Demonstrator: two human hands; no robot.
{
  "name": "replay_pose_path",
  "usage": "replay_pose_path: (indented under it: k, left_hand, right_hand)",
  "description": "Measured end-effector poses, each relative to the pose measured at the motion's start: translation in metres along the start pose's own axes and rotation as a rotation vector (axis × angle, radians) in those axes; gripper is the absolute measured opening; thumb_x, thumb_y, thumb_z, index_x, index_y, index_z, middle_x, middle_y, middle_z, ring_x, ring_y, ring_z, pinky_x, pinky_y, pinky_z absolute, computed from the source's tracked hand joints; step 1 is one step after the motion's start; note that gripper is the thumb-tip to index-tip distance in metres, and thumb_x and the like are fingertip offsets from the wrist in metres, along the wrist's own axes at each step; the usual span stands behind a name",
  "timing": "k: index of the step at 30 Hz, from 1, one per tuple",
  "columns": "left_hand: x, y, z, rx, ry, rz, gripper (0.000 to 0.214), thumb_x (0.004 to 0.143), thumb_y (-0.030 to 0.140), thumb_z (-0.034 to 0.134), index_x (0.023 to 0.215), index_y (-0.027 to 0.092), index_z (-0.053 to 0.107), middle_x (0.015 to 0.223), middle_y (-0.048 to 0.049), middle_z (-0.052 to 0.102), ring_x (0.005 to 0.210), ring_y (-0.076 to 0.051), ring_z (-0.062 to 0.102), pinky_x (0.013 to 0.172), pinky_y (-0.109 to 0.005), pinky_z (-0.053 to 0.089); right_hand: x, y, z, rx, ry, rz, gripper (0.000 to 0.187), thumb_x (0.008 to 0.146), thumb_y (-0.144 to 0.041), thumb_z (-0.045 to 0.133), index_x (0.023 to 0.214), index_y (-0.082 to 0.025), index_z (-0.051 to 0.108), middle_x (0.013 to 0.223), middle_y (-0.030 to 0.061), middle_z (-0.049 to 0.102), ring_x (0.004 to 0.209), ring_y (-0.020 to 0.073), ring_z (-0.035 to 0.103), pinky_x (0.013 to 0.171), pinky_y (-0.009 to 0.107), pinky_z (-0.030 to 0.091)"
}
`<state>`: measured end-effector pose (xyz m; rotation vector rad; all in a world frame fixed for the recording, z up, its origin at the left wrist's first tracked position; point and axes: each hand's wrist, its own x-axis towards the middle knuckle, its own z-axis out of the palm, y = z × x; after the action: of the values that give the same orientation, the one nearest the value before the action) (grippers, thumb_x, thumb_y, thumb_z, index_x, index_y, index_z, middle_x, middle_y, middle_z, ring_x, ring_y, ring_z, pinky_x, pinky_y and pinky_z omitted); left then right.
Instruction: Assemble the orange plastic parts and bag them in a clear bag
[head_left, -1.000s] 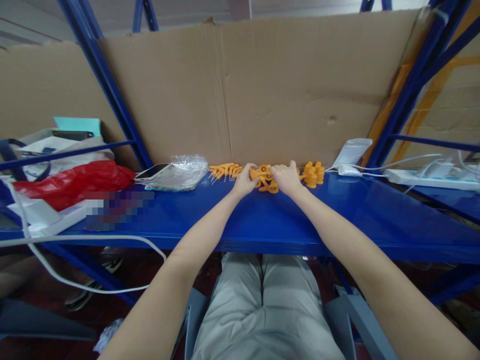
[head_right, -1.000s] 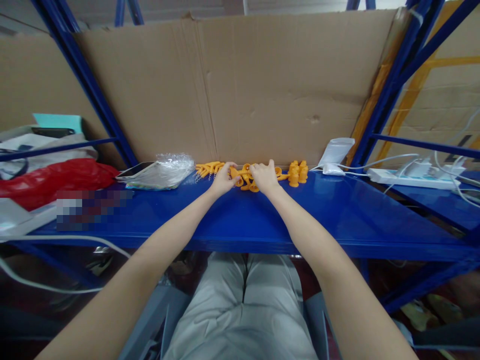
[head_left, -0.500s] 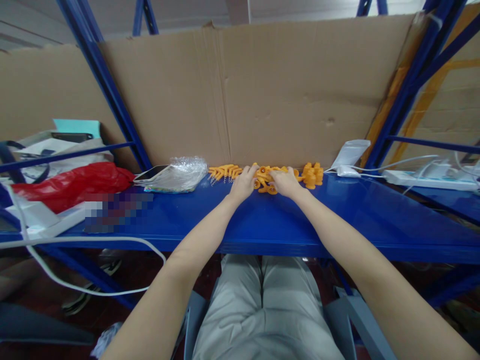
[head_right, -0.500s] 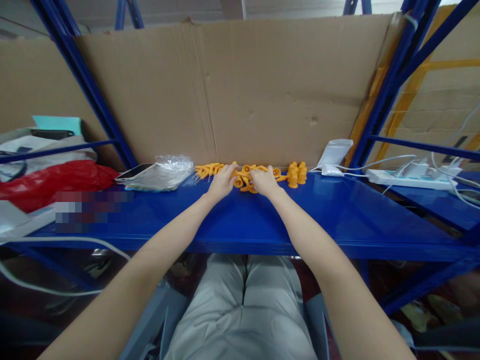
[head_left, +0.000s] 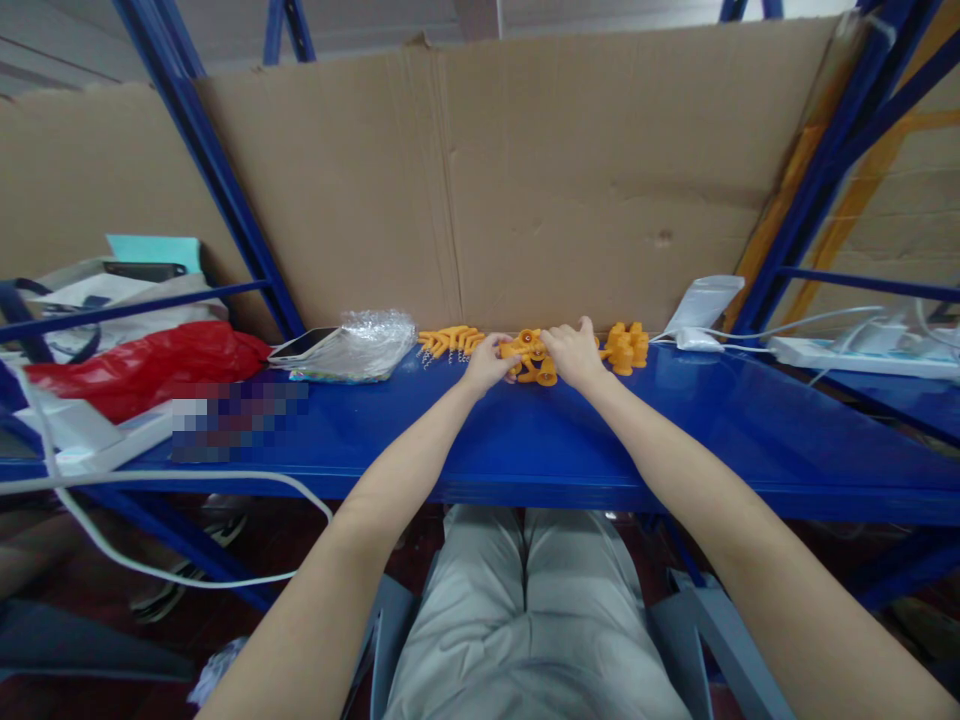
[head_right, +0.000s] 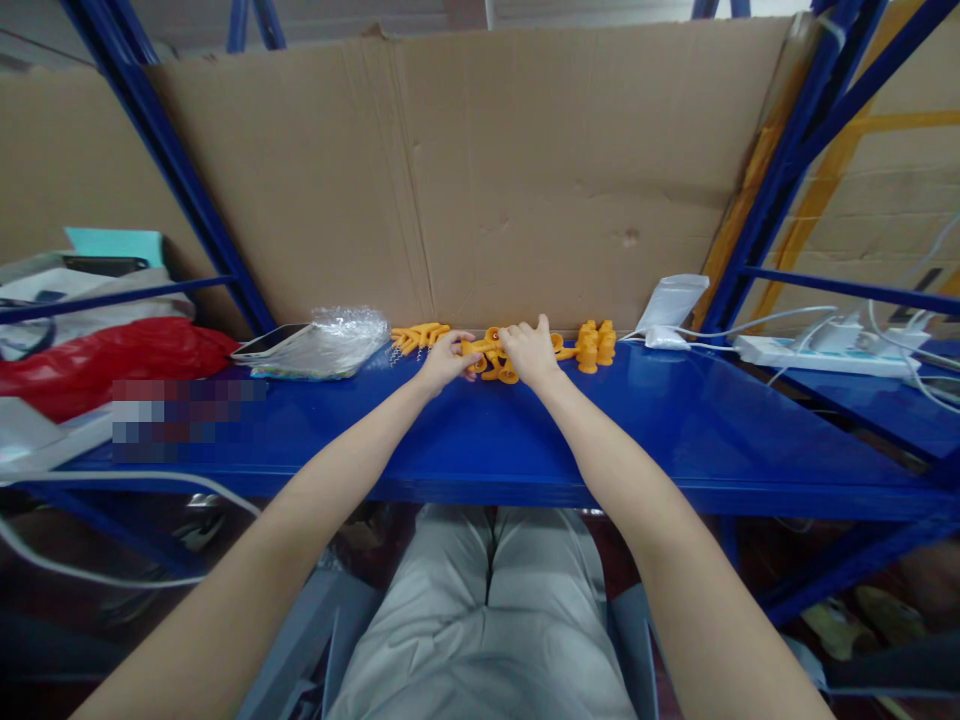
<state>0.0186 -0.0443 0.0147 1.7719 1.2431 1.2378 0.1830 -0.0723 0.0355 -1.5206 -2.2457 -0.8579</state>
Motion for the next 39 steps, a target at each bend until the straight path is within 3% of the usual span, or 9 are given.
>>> replay_pose_path:
  k: [2,5,8,12,18,27,39]
  left_hand:
    - [-0.002,0.0,0.0,-0.035,-0.059,-0.083,0.03,0.082,0.013,0.065,0.107,0.017,0.048,0.057,0.0081,0.056,0.042,-0.009,0.054,0.053,-0.026,0.052]
    - [-0.004,-0.001,-0.003,0.075,-0.072,-0.057,0.029,0.082,0.013,0.064,0.105,0.018,0.048,0.053,0.0103,0.052,0.041,-0.008,0.052,0.051,-0.022,0.05]
    - [-0.004,-0.004,-0.007,0.276,-0.009,0.105,0.028,0.079,0.012,0.065,0.102,0.019,0.05,0.063,0.0067,0.058,0.052,-0.01,0.058,0.06,-0.025,0.052]
    - [-0.003,-0.008,-0.011,0.456,0.107,0.344,0.028,0.076,0.008,0.064,0.098,0.02,0.053,0.088,-0.0008,0.068,0.081,-0.016,0.066,0.082,-0.03,0.052]
    - [-0.003,-0.009,-0.012,0.502,0.159,0.463,0.027,0.079,0.006,0.059,0.101,0.021,0.054,0.104,-0.0041,0.069,0.096,-0.018,0.065,0.09,-0.031,0.049]
    - [-0.004,-0.006,-0.007,0.452,0.134,0.431,0.029,0.077,0.008,0.06,0.102,0.021,0.055,0.104,-0.0039,0.069,0.094,-0.019,0.065,0.09,-0.031,0.048]
    - [-0.006,-0.004,-0.006,0.511,0.151,0.348,0.029,0.074,0.018,0.065,0.102,0.019,0.059,0.079,0.0,0.066,0.072,-0.017,0.06,0.073,-0.027,0.045]
  right_hand:
    - [0.0,0.0,0.002,-0.011,0.011,-0.009,0.037,0.093,-0.008,0.034,0.114,-0.015,0.064,0.101,0.0145,0.073,0.095,0.0264,0.061,0.099,0.05,0.026]
    - [-0.001,-0.001,0.004,-0.018,-0.004,-0.015,0.037,0.093,-0.007,0.034,0.116,-0.014,0.063,0.102,0.0159,0.072,0.097,0.0273,0.061,0.099,0.05,0.026]
    - [-0.001,0.0,0.005,-0.009,-0.016,-0.026,0.035,0.092,-0.009,0.039,0.118,-0.012,0.061,0.104,0.0173,0.072,0.099,0.0284,0.062,0.1,0.05,0.025]
    - [-0.002,0.002,0.004,0.032,-0.046,-0.043,0.032,0.091,-0.017,0.049,0.121,-0.011,0.058,0.106,0.019,0.071,0.102,0.0297,0.063,0.102,0.05,0.025]
    - [-0.002,0.001,0.004,0.09,-0.04,-0.008,0.032,0.097,-0.024,0.041,0.12,-0.011,0.06,0.111,0.0194,0.07,0.106,0.0303,0.063,0.106,0.055,0.024]
    - [-0.003,0.0,0.0,0.059,-0.019,0.016,0.027,0.092,-0.018,0.049,0.118,-0.013,0.057,0.112,0.0184,0.069,0.108,0.0308,0.06,0.107,0.057,0.022]
    - [-0.003,0.001,-0.002,0.044,0.02,0.08,0.034,0.089,-0.006,0.038,0.117,-0.013,0.056,0.11,0.0169,0.069,0.106,0.0291,0.057,0.105,0.055,0.023]
